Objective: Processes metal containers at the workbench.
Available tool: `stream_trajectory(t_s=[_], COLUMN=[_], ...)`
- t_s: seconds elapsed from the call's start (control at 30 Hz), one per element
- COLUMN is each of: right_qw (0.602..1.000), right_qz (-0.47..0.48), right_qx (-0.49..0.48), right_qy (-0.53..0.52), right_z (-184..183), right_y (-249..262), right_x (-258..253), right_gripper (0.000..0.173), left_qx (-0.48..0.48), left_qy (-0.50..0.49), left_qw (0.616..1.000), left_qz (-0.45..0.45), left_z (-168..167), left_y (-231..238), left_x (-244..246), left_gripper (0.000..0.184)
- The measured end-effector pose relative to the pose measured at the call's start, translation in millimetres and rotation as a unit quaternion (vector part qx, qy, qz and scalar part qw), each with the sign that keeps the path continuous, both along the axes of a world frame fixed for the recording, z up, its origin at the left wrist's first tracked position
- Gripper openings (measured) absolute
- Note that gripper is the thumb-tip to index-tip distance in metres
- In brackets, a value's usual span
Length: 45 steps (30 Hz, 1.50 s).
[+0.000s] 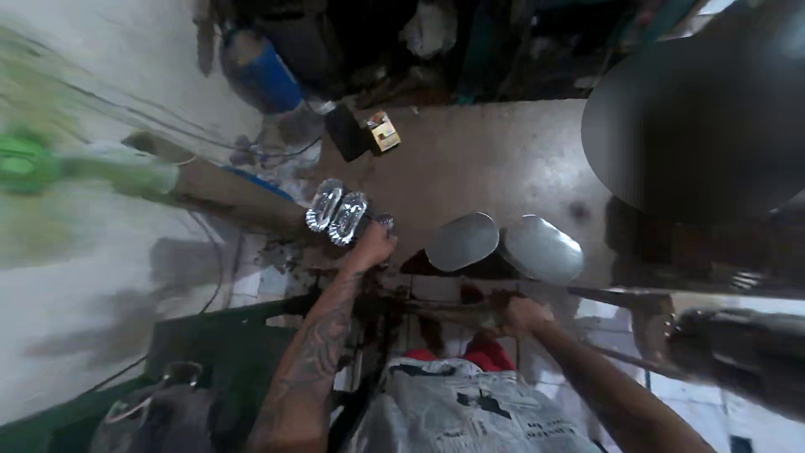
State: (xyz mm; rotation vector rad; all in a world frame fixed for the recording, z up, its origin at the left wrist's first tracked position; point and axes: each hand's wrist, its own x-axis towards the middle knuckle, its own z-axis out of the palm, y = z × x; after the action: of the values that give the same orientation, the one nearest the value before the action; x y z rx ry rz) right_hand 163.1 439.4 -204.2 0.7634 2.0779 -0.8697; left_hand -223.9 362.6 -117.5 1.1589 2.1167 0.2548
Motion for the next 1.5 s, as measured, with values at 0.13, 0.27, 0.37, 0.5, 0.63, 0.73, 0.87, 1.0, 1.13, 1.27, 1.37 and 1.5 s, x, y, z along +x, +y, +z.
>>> stream_trajectory(t_s=[0.13, 0.27, 0.37, 0.5, 0.63, 0.73, 0.87, 1.0, 1.13, 1.27, 1.37, 1.5], right_qw=[0.969, 0.862, 0.856, 0.877, 0.884, 0.875, 0.859, 0.863, 0.879, 0.868, 0.835, 0.754], right_qz=[-0.173, -0.163, -0.045, -0.057, -0.130, -0.117, -0.134, -0.098, -0.087, -0.080, -0.056, -0.333], right_qx=[-0.043, 0.264, 0.359, 0.257, 0.092, 0.079, 0.099, 0.176, 0.209, 0.237, 0.334, 0.175], right_qy=[0.172, 0.401, 0.369, 0.402, 0.441, 0.463, 0.485, 0.464, 0.419, 0.428, 0.433, 0.539], right_z=[85, 165, 147, 117, 127, 129, 119, 113, 112, 116, 134, 185], right_y=[-16, 0, 52, 69, 82, 91, 84, 75, 70, 66, 49, -11], right_x=[-2, -7, -19, -8, 4, 6, 8, 3, -1, -5, -9, -22], right_gripper=[0.048, 0.043, 0.059, 0.039, 0.039, 0.039, 0.034, 0.037, 0.039, 0.034, 0.028, 0.035], left_qx=[0.006, 0.031, 0.019, 0.067, 0.055, -0.011, -0.082, -0.116, -0.125, -0.053, 0.017, 0.254], left_qy=[0.015, -0.036, -0.016, -0.017, -0.012, -0.024, -0.251, -0.320, -0.326, -0.225, -0.056, -0.205], left_qw=[0.998, 0.994, 0.995, 0.997, 0.995, 0.973, 0.920, 0.897, 0.902, 0.921, 0.946, 0.939], left_qz=[-0.067, -0.096, -0.098, 0.026, -0.077, -0.230, -0.291, -0.281, -0.256, -0.314, -0.317, -0.105], left_z=[-8, 12, 7, 46, 102, 72, 76, 81, 87, 79, 101, 134], left_y=[5, 12, 19, 16, 33, 70, 93, 100, 98, 101, 72, -18], left_x=[-5, 8, 8, 31, 128, 144, 103, 98, 99, 106, 128, 135], left_gripper=[0.048, 0.065, 0.073, 0.088, 0.054, 0.043, 0.038, 0.039, 0.033, 0.040, 0.044, 0.038])
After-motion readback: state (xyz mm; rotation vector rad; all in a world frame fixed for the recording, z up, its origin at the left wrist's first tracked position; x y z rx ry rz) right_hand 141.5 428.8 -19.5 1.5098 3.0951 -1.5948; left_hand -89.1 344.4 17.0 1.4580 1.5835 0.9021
